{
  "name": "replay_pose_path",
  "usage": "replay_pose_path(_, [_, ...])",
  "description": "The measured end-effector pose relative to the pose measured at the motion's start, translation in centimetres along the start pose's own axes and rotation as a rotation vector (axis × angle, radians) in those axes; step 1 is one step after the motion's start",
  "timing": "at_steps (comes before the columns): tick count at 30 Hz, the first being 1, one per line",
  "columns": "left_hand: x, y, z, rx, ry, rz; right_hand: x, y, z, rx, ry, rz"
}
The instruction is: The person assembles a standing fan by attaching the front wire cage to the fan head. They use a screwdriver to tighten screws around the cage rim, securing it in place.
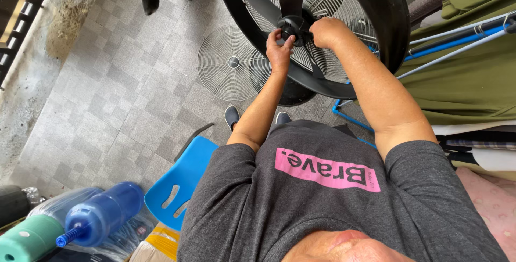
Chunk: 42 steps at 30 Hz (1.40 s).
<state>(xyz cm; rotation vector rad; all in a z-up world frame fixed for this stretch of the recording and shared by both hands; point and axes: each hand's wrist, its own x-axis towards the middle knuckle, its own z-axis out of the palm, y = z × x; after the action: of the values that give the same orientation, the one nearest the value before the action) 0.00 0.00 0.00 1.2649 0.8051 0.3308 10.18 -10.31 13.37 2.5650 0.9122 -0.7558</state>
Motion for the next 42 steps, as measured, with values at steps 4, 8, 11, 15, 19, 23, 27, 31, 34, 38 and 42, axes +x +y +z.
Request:
replay_pose_path(4, [-0.9,-1.1,-0.3,0.101,0.02,0.388,0.4,0.0,0.3,0.037,0.021,0.006])
replay_pose_path(8, [-0.2,-2.2,0.1,0.118,0.086,0.622,0.6,0.3,1.1,0.002,0.034,-0.018])
replay_pose_path(11, [0.0,-1.6,0.2,0.146,0.118,0.498,0.5,0.4,1.0,-0.001,0.026,-0.01])
replay_pose_path(15, [0.8,-0.3,0.0,0.074,0.143,0.219,0.4,0.4,0.7,-0.003,-0.003,0.004])
replay_pose_path(19, [2.1,0.8,-0.9,0.096,0.01,-0.108,0.3,0.4,0.7,0.042,0.035,-0.005])
replay_pose_path(23, [2.4,0.7,-1.7,-0.101,-0.105,-0.248,0.0,0.2,0.3,0.034,-0.003,0.016])
replay_pose_path(27, [2.6,-0.1,-1.9,-0.136,-0.189,-0.268,-0.4,0.2,0.0,0.033,-0.007,0.012])
replay_pose_path(31, [2.6,-0.9,-1.7,-0.12,-0.206,-0.355,0.0,0.2,0.8,0.04,0.045,0.013])
replay_pose_path(34, [2.6,-1.4,-1.4,-0.104,-0.172,-0.364,0.4,0.3,0.9,0.007,0.031,0.005])
replay_pose_path(38, [2.9,-2.3,-0.4,-0.165,-0.052,-0.229,0.1,0.0,0.3,-0.01,0.011,0.009])
replay_pose_path(42, [3.1,-3.3,-0.3,-0.228,-0.083,-0.214,-0.6,-0.2,-0.2,-0.003,-0.022,0.024])
